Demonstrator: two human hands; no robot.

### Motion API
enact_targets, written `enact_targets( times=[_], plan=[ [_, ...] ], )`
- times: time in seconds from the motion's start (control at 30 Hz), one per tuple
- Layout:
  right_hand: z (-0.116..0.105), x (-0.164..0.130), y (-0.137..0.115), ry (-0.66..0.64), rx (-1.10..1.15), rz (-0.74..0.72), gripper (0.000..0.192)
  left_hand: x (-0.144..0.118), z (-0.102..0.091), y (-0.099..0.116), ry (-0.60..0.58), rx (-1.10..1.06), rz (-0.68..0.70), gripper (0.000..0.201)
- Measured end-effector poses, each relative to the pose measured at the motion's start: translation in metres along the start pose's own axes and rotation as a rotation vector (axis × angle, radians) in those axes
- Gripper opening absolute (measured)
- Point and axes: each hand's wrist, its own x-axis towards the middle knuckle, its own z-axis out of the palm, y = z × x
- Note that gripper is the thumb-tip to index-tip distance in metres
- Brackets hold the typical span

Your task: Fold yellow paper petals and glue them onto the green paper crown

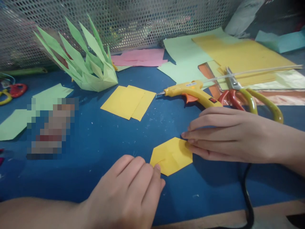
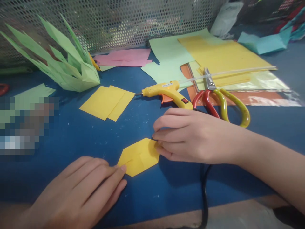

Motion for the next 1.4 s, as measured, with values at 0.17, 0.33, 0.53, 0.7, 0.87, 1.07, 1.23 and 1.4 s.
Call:
enact_targets(
  times=[0.17,0.33,0.53,0.7,0.87,1.07,1.23,1.4],
  plan=[
    [0.003,-0.002,-0.002,-0.006,-0.015,0.004,0.021,0.004,0.003,-0.009,-0.018,-0.065,0.019,0.011],
    [0.001,0.002,-0.006,0.016,-0.111,-0.001,0.017,0.012,0.006,-0.022,-0.084,-0.255,-0.159,0.012],
    [0.002,0.006,-0.012,0.032,-0.090,0.073,0.016,0.016,0.005,-0.028,-0.179,-0.481,-0.329,0.013],
    [0.005,0.010,-0.016,0.024,0.037,0.082,0.012,0.018,0.007,-0.033,-0.149,-0.577,-0.348,0.010],
    [0.006,0.016,-0.022,0.062,0.351,0.259,0.019,0.020,0.009,-0.038,-0.010,-0.680,-0.285,0.008],
    [0.006,0.025,-0.032,0.001,0.733,0.599,0.019,0.021,0.009,-0.037,0.092,-0.721,-0.235,0.007],
    [0.003,0.032,-0.037,-0.044,0.859,0.781,0.028,0.022,0.007,-0.036,0.080,-0.807,-0.357,0.021],
    [0.001,0.036,-0.040,0.004,1.002,0.926,0.025,0.027,0.004,-0.037,-0.132,-1.031,-0.558,0.017]
  ],
)
